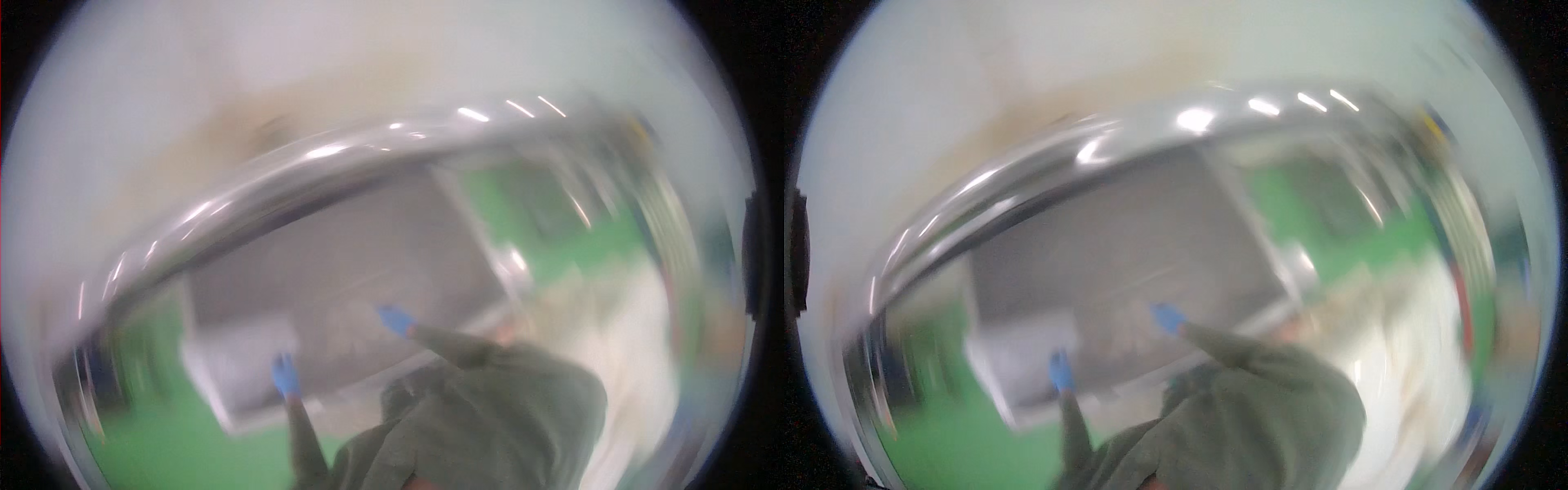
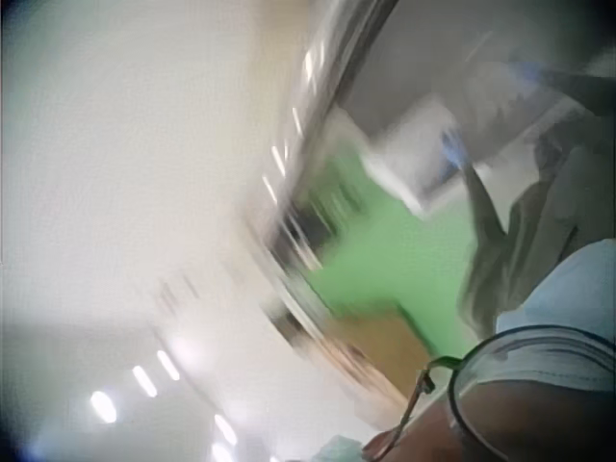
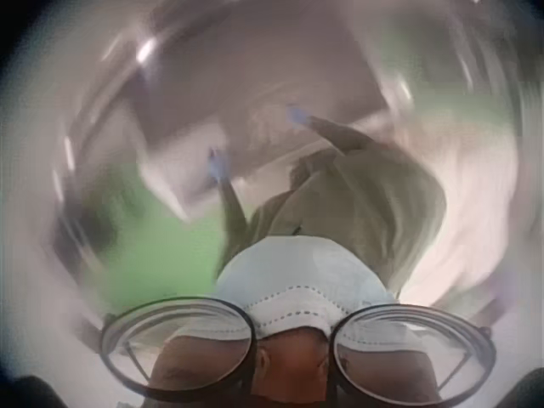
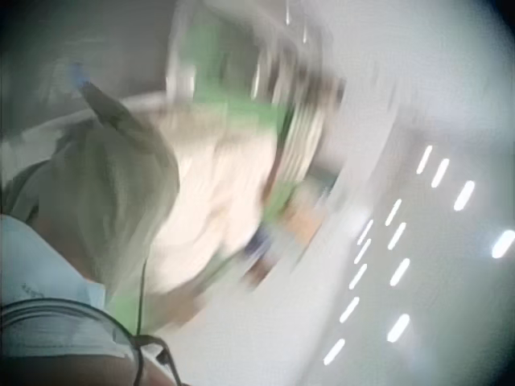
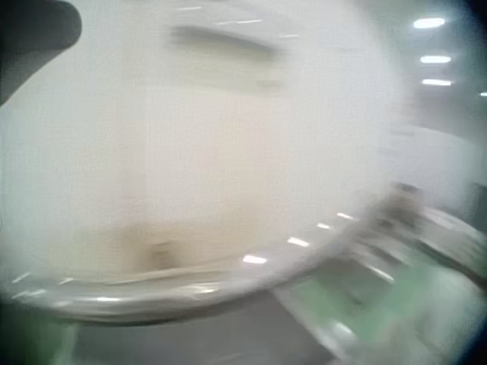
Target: Unloading large bags of white powder into an industrial mixing machine using a utility knife to cut the bags open.
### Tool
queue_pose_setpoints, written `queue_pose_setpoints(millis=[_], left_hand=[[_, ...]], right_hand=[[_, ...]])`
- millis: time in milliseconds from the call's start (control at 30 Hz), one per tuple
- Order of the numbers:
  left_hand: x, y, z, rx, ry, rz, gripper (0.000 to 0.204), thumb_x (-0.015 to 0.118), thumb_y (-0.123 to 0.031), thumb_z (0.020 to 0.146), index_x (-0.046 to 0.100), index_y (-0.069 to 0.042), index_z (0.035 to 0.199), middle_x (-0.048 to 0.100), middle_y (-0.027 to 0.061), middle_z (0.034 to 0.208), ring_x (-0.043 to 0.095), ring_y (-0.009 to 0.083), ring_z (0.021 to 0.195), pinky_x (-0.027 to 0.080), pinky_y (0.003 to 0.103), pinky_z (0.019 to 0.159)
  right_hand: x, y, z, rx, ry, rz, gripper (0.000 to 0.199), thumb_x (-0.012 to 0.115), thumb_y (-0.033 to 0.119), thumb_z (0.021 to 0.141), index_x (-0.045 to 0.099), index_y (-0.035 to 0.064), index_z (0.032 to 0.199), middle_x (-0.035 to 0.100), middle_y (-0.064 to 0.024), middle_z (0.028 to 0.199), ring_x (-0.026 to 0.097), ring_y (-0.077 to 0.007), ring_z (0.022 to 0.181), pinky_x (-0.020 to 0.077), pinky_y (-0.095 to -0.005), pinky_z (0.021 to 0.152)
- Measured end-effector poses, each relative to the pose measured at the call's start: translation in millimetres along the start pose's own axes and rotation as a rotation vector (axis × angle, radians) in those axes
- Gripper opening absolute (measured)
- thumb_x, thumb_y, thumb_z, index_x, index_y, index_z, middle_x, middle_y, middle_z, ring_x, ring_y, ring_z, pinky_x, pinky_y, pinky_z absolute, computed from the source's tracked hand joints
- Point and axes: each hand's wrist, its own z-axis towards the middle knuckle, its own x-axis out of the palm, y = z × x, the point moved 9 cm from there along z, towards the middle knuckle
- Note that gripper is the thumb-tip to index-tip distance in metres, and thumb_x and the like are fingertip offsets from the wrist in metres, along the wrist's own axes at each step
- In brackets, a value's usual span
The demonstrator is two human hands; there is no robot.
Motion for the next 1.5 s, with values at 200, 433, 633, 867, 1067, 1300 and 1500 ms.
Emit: queue_pose_setpoints(millis=[200, 433, 633, 867, 1067, 1300, 1500], left_hand=[[235, -236, -138, -0.296, 1.186, -1.120, 0.046, 0.038, -0.040, 0.089, 0.045, -0.005, 0.119, 0.047, 0.0075, 0.119, 0.042, 0.0154, 0.110, 0.037, 0.035, 0.089], [346, -250, -176, -0.278, 1.048, -0.487, 0.031, 0.038, -0.037, 0.091, 0.051, -0.008, 0.091, 0.053, 0.0047, 0.088, 0.052, 0.0154, 0.082, 0.044, 0.037, 0.074], [385, -305, -261, -0.169, 1.161, -0.370, 0.027, 0.042, -0.034, 0.090, 0.039, -0.014, 0.072, 0.038, -0.0016, 0.055, 0.040, 0.0118, 0.045, 0.040, 0.029, 0.048], [514, -361, -381, 0.243, 1.431, 0.132, 0.029, 0.052, -0.035, 0.086, 0.051, -0.007, 0.094, 0.048, 0.0022, 0.078, 0.047, 0.0110, 0.066, 0.037, 0.025, 0.054], [554, -363, -451, 0.277, 1.581, 0.386, 0.069, 0.048, -0.051, 0.084, 0.035, 0.000, 0.128, 0.048, 0.0136, 0.119, 0.048, 0.0219, 0.106, 0.040, 0.029, 0.090], [591, -333, -449, 0.039, 1.817, 0.194, 0.070, 0.040, -0.056, 0.085, 0.035, -0.002, 0.130, 0.049, 0.0137, 0.120, 0.051, 0.0250, 0.106, 0.043, 0.034, 0.090], [621, -369, -437, 0.077, 1.875, 0.221, 0.065, 0.033, -0.053, 0.088, 0.039, -0.001, 0.127, 0.050, 0.0097, 0.121, 0.051, 0.0243, 0.106, 0.043, 0.034, 0.090]], right_hand=[[-94, 74, -127, 0.308, -0.551, 0.629, 0.044, 0.037, 0.038, 0.087, 0.055, 0.0043, 0.109, 0.054, -0.0173, 0.113, 0.051, -0.0310, 0.106, 0.0379, -0.0395, 0.091], [-151, 50, -333, 0.416, -0.985, 0.758, 0.031, 0.049, 0.028, 0.082, 0.054, 0.0040, 0.102, 0.057, -0.0171, 0.099, 0.055, -0.0334, 0.091, 0.0416, -0.0408, 0.081], [-59, 44, -654, 0.556, -2.419, 0.278, 0.039, 0.059, 0.019, 0.077, 0.050, 0.0002, 0.110, 0.052, -0.0171, 0.109, 0.047, -0.0316, 0.105, 0.0362, -0.0386, 0.092], [202, 16, -968, 2.369, -1.644, 0.234, 0.070, 0.054, 0.053, 0.076, 0.048, -0.0030, 0.117, 0.051, -0.0193, 0.117, 0.048, -0.0338, 0.107, 0.0362, -0.0407, 0.091], [278, -39, -980, 2.123, -1.712, 0.533, 0.083, 0.050, 0.065, 0.071, 0.051, -0.0071, 0.114, 0.053, -0.0272, 0.111, 0.050, -0.0377, 0.106, 0.0373, -0.0392, 0.091], [280, -43, -962, 2.120, -1.751, 0.752, 0.088, 0.049, 0.070, 0.066, 0.056, -0.0079, 0.104, 0.053, -0.0284, 0.109, 0.055, -0.0372, 0.099, 0.0410, -0.0386, 0.085], [202, 49, -861, 1.786, -1.901, 0.338, 0.029, 0.049, 0.029, 0.085, 0.063, 0.0083, 0.100, 0.063, -0.0158, 0.091, 0.061, -0.0312, 0.075, 0.0472, -0.0400, 0.068]])
